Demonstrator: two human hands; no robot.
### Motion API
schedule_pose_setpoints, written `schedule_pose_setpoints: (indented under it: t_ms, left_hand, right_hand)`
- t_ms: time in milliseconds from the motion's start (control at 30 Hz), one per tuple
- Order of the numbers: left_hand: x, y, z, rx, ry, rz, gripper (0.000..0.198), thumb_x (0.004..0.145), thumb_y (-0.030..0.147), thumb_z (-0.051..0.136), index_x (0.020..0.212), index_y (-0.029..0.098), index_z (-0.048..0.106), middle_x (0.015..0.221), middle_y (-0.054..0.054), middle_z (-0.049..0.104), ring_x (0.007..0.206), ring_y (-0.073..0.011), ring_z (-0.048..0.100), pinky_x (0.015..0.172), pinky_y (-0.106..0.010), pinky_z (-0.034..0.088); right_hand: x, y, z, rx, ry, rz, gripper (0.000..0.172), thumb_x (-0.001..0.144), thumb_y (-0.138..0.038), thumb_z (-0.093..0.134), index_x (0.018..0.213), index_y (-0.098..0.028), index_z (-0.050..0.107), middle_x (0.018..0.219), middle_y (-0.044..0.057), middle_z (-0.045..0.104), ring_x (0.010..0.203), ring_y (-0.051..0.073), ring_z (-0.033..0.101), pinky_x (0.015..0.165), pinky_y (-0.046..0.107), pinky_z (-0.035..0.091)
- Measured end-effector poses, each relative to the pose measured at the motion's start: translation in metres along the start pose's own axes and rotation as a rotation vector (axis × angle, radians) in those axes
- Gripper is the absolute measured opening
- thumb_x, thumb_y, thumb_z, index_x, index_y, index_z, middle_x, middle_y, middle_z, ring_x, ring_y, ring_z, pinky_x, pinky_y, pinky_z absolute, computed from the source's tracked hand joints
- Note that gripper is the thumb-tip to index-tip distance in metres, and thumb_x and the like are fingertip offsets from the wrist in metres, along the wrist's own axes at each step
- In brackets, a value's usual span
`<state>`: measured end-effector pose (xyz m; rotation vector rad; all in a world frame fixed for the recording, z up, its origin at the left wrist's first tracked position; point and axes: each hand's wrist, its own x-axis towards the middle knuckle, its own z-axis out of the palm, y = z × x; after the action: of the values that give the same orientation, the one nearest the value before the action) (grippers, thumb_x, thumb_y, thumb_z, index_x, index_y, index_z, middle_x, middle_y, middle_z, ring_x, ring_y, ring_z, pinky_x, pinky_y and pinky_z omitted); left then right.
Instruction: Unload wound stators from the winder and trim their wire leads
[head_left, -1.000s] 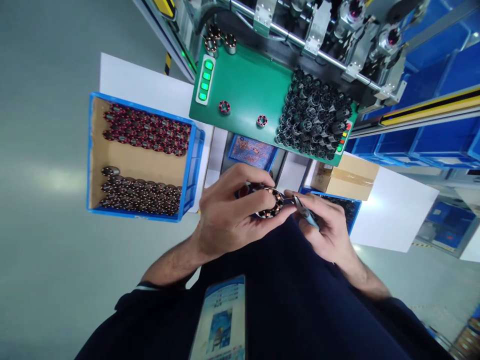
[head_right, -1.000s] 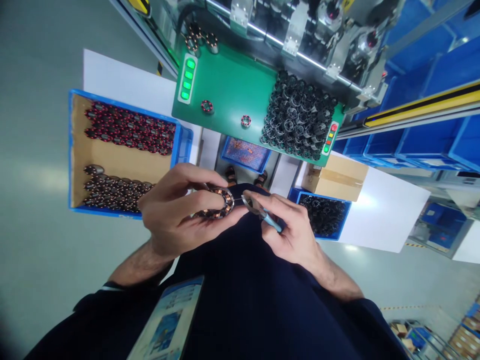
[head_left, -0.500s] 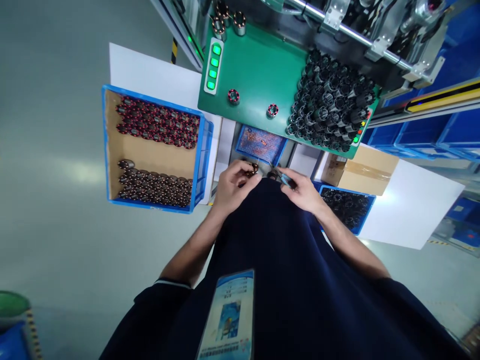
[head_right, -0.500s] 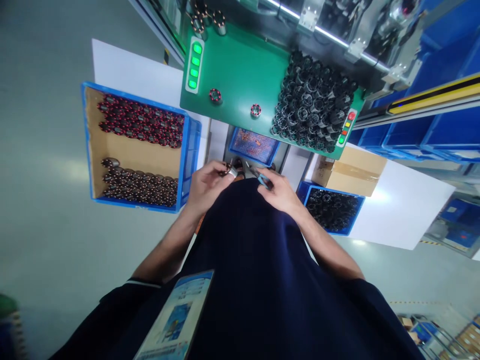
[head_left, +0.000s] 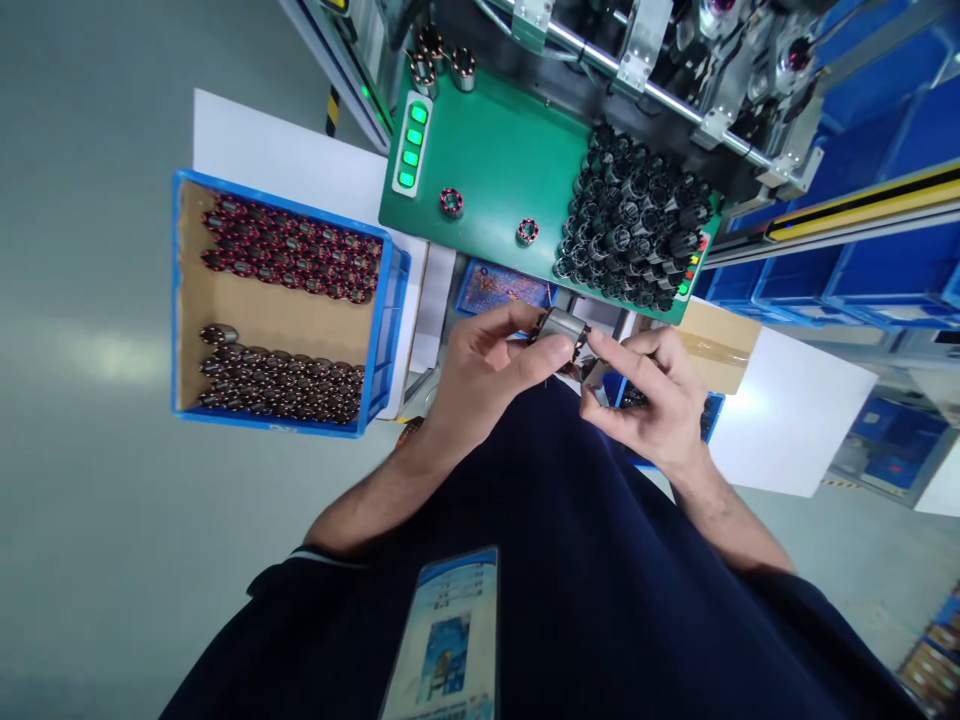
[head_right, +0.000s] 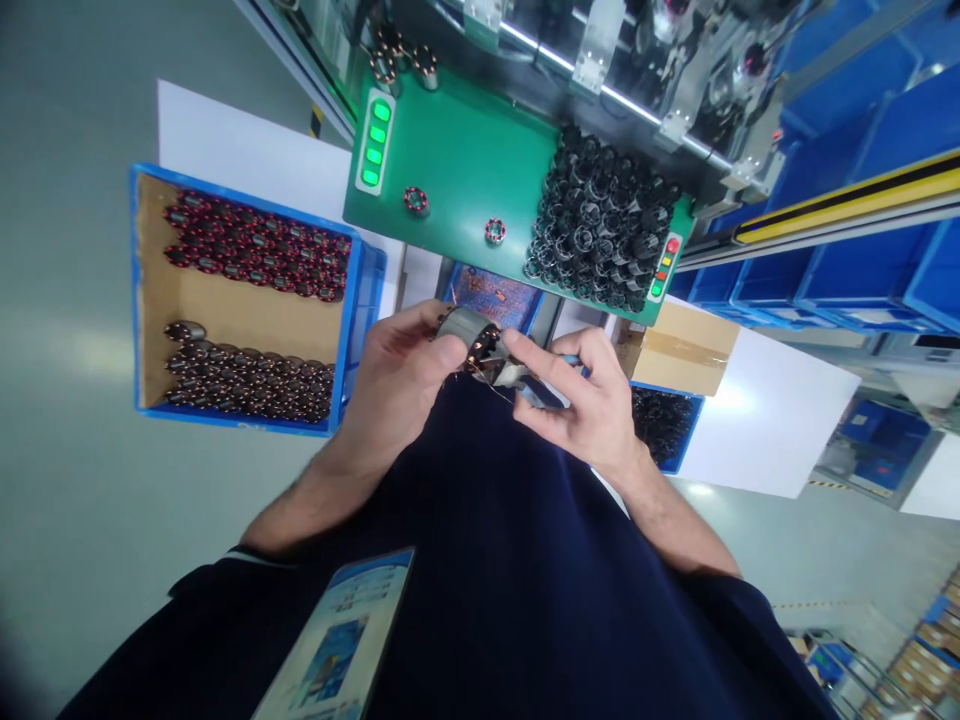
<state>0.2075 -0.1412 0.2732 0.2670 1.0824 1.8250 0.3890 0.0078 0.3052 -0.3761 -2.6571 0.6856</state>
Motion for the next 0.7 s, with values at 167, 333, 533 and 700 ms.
schedule_pose_setpoints:
  t_ms: [167, 333, 533, 700]
  left_hand:
    - [0.001, 0.004, 0.011, -0.011, -0.029, 0.004, 0.044, 0.092, 0.067, 0.106, 0.097, 0.027, 0.086, 0.096, 0.002, 0.083, 0.088, -0.0185, 0.080, 0.085, -0.036, 0.073]
    - [-0.001, 0.004, 0.014, 0.015, -0.011, -0.004, 0.048, 0.092, 0.073, 0.104, 0.098, 0.029, 0.085, 0.097, 0.003, 0.083, 0.089, -0.0206, 0.082, 0.084, -0.039, 0.075]
    - [-0.004, 0.003, 0.012, 0.024, -0.013, -0.057, 0.053, 0.091, 0.076, 0.103, 0.099, 0.029, 0.082, 0.100, 0.003, 0.085, 0.091, -0.0222, 0.084, 0.087, -0.043, 0.076]
    - [-0.007, 0.004, 0.011, -0.062, 0.002, -0.105, 0.049, 0.090, 0.069, 0.107, 0.100, 0.028, 0.082, 0.097, 0.003, 0.084, 0.087, -0.0211, 0.084, 0.081, -0.038, 0.075]
  right_hand:
    - [-0.006, -0.002, -0.003, -0.063, 0.031, 0.056, 0.064, 0.107, -0.039, 0.087, 0.170, -0.040, 0.076, 0.105, 0.005, 0.067, 0.088, 0.024, 0.069, 0.078, 0.044, 0.068]
    - [-0.007, -0.008, -0.004, 0.057, 0.027, 0.137, 0.066, 0.110, -0.036, 0.088, 0.173, -0.048, 0.073, 0.108, 0.005, 0.069, 0.091, 0.024, 0.070, 0.081, 0.043, 0.068]
    - [-0.003, -0.017, -0.001, 0.132, 0.032, 0.176, 0.068, 0.114, -0.032, 0.084, 0.177, -0.048, 0.068, 0.106, 0.004, 0.066, 0.090, 0.023, 0.069, 0.080, 0.040, 0.066]
    - [-0.005, -0.016, 0.000, 0.161, -0.001, 0.210, 0.065, 0.114, -0.033, 0.083, 0.176, -0.048, 0.069, 0.105, 0.003, 0.067, 0.088, 0.021, 0.069, 0.078, 0.038, 0.065]
